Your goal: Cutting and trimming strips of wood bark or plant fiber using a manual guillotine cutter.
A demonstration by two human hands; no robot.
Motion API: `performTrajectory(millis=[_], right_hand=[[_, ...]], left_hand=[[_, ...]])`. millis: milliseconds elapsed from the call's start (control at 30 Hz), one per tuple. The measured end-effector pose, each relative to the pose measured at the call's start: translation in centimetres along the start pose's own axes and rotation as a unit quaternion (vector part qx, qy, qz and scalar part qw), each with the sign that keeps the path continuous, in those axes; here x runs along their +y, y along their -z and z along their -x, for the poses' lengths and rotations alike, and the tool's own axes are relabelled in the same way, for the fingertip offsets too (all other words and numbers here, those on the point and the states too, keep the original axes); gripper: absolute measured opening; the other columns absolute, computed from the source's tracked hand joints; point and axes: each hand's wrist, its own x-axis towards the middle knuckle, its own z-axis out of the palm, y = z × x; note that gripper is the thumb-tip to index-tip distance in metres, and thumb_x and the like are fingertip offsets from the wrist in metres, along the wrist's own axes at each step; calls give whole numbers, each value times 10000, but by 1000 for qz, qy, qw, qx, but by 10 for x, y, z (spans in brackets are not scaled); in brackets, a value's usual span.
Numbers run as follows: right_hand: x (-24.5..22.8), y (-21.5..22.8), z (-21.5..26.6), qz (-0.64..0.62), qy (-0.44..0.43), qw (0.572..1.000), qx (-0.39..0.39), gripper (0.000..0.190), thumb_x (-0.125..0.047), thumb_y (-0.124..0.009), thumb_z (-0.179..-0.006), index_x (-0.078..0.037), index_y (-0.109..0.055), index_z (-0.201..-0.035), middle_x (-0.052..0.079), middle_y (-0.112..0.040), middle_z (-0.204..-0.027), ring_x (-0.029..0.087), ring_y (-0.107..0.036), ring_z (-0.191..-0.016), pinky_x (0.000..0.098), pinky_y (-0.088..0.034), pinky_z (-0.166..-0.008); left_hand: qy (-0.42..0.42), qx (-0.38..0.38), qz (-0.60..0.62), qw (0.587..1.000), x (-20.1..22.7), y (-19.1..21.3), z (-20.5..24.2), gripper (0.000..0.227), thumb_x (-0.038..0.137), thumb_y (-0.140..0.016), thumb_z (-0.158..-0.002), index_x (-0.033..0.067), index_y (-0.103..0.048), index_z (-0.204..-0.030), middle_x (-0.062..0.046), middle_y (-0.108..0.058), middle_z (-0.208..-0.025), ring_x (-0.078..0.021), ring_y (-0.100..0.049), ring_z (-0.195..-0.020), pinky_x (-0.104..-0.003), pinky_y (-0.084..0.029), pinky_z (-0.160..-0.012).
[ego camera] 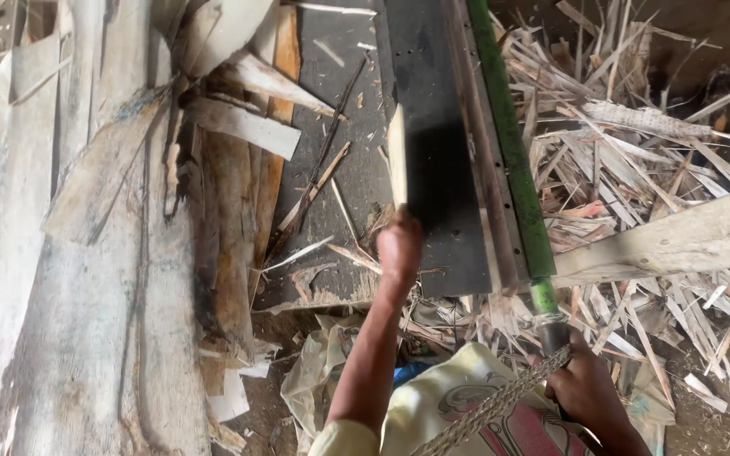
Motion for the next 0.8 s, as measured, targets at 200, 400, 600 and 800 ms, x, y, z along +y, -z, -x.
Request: performTrajectory(millis=[200, 400, 600, 800], right_hand=[[-7, 13, 13, -54, 14, 998, -39, 637, -276, -780, -859, -43, -506, -1384, 233, -687, -769, 280, -646, -520, 429, -522, -498], [29, -7, -11, -66, 41, 996, -36, 570, -266, -707, -897, -46, -489, -1375, 213, -704, -996, 307, -697, -578, 452, -598, -507], [75, -40, -51, 48, 137, 988, 47, 610, -264, -763, -840, -50, -483, -1337, 210, -744, -928, 287, -751, -739, 415, -580, -625], [31, -19, -24, 24, -2, 1000, -19, 627, -305, -736, -922, -99, -424, -1425, 198, -736, -856, 322, -745, -680, 477, -615, -614]], left_hand=[[67, 122, 192, 971, 9, -2, 18, 305, 113, -494, -1032, 22, -684, -812, -171, -664, -634, -243, -585, -467, -358, -439, -415], [193, 31, 278, 941, 14, -50, 32, 172, 142, -599, -996, 5, -651, -1086, -160, -692, -745, -216, -632, -572, -371, -555, -548], [172, -23, 343, 923, -1, -86, 4, 407, 48, -634, -855, 41, -692, -1258, -151, -783, -930, -171, -715, -727, -325, -576, -647], [148, -28, 309, 939, -6, -100, -17, 417, 54, -672, -815, 50, -706, -1230, -203, -762, -943, -242, -746, -790, -370, -577, -731]])
